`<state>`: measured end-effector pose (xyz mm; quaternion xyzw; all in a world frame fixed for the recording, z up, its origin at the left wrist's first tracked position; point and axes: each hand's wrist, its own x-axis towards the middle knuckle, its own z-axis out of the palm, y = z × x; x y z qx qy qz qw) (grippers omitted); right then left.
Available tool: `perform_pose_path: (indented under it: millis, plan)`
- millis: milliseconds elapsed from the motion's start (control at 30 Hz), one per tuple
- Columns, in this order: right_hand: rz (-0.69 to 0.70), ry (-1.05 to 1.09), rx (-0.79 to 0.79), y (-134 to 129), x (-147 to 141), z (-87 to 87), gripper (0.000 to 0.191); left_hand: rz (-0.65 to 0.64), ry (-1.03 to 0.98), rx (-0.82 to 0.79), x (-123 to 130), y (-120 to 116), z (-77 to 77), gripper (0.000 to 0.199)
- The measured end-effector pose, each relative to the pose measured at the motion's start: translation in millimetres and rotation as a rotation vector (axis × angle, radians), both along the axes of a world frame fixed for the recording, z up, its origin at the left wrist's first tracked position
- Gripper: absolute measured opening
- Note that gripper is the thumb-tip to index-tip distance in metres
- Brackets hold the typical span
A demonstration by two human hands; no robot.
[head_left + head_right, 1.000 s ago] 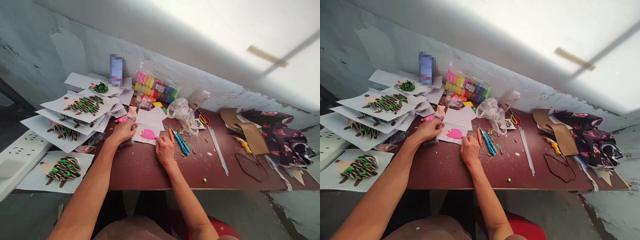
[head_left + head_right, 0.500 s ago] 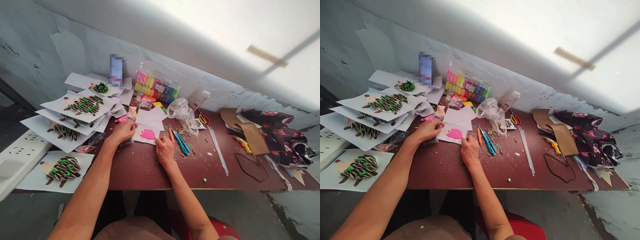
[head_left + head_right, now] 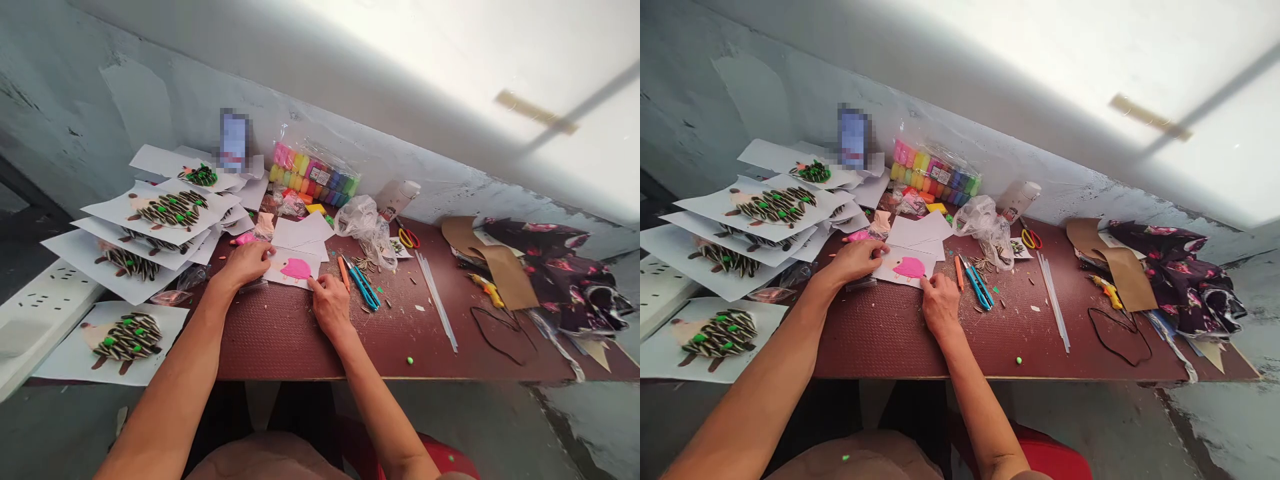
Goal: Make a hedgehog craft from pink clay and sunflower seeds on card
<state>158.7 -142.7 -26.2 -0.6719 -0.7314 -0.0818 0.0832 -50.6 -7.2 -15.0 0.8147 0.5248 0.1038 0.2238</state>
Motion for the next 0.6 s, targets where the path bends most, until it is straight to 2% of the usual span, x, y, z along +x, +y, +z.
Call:
perform_pose_path:
  millis: [233,467,600]
  plan:
    - [0.015,0.014,0.004,-2.4,0.5,-1.5,0.033,0.003,0.002,-0.003,-0.2,-0.4,1.3,0.044]
    - [-0.035,0.308,0.067,-1.4,5.6,3.0,0.037,-0.003,0.012,-0.005,0.3,-0.8,1.8,0.044]
    - [-0.066,0.327,0.03,5.3,3.6,7.3,0.031,-0.011,0.003,0.009,-0.2,-0.6,0.9,0.044]
